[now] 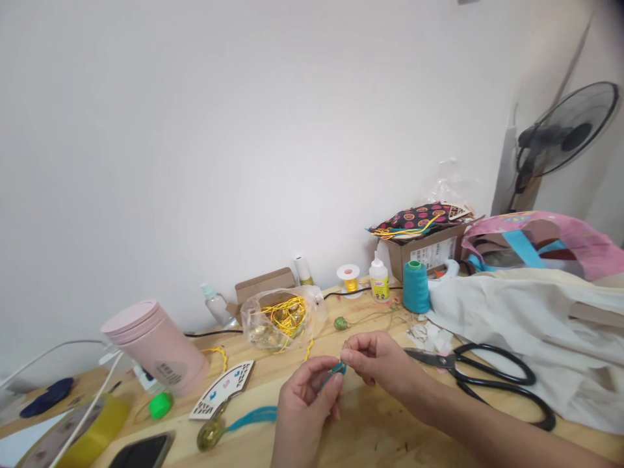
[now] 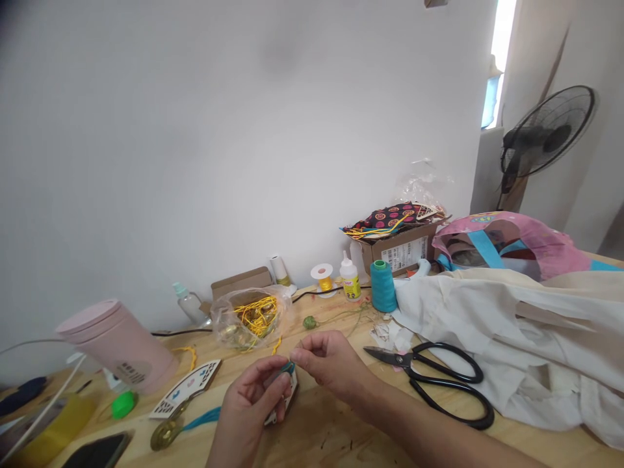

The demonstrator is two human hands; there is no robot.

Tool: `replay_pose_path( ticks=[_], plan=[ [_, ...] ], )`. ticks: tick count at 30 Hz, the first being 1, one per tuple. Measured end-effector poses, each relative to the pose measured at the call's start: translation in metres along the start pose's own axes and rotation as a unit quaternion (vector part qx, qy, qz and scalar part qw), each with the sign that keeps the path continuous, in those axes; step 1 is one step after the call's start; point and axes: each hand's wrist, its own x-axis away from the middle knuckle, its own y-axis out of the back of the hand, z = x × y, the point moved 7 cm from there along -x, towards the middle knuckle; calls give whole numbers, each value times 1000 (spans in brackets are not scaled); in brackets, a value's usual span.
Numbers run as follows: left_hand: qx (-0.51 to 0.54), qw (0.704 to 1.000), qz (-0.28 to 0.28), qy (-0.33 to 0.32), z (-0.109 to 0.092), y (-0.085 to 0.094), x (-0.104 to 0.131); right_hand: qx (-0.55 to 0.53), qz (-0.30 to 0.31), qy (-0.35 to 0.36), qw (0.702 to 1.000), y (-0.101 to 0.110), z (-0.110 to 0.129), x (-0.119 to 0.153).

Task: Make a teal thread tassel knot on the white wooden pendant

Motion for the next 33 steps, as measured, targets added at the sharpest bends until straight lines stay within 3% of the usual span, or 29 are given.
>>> replay_pose_path(
  ticks=[14,22,33],
  plan=[
    [-8,999,-32,-11,-1,6,0,-21,5,-18,1000,-2,0,2],
    [-44,998,-8,-46,-4,5,-1,-6,-3,22,1000,2,5,-2],
    [-50,996,18,-65,-5,3,-1,13,-8,8,1000,-1,5,1]
  ],
)
